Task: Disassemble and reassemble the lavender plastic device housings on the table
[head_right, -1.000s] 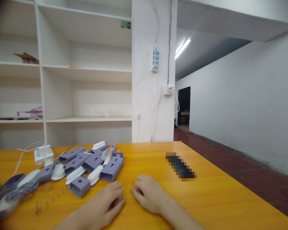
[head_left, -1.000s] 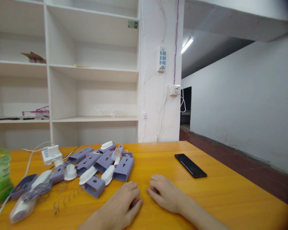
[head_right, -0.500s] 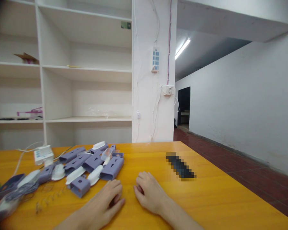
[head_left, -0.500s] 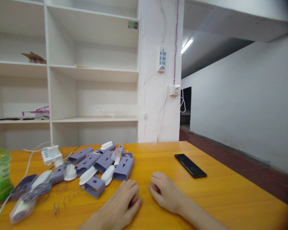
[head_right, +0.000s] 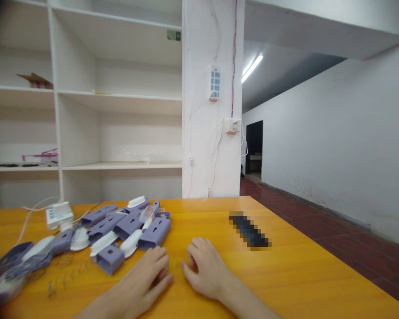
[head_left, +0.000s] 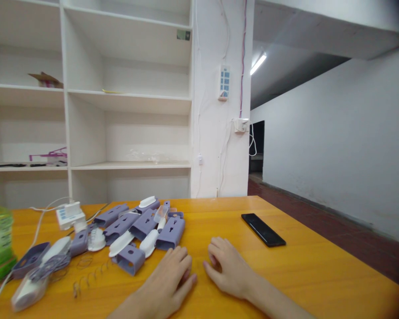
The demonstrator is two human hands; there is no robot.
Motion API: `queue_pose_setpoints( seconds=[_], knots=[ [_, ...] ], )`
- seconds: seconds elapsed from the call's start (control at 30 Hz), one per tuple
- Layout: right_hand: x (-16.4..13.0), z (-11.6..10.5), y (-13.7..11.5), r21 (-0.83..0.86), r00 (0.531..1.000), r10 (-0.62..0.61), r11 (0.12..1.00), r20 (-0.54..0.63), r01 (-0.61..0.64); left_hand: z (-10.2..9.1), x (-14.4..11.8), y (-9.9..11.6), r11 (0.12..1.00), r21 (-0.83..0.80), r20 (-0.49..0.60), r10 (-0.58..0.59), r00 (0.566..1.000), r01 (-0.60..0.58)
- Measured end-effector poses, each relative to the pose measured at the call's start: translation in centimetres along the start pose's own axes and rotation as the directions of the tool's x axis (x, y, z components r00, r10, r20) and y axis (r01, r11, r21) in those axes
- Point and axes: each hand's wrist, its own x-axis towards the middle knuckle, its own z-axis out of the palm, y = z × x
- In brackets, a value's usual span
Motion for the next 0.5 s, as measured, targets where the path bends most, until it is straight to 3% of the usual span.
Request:
queue_pose_setpoints(
  seconds=[0.13, 0.5],
  knots=[
    [-0.02, 0.29, 0.00, 0.004, 0.997, -0.007, 1.000, 0.080, 0.007, -0.10, 0.32, 0.10, 1.000, 0.025, 0.064, 0.015, 0.998, -0.017],
    [-0.13, 0.27, 0.12, 0.027, 0.997, 0.006, 1.000, 0.077, -0.008, 0.02, 0.28, 0.09, 1.000, 0.021, 0.057, 0.000, 0.998, -0.001]
  ],
)
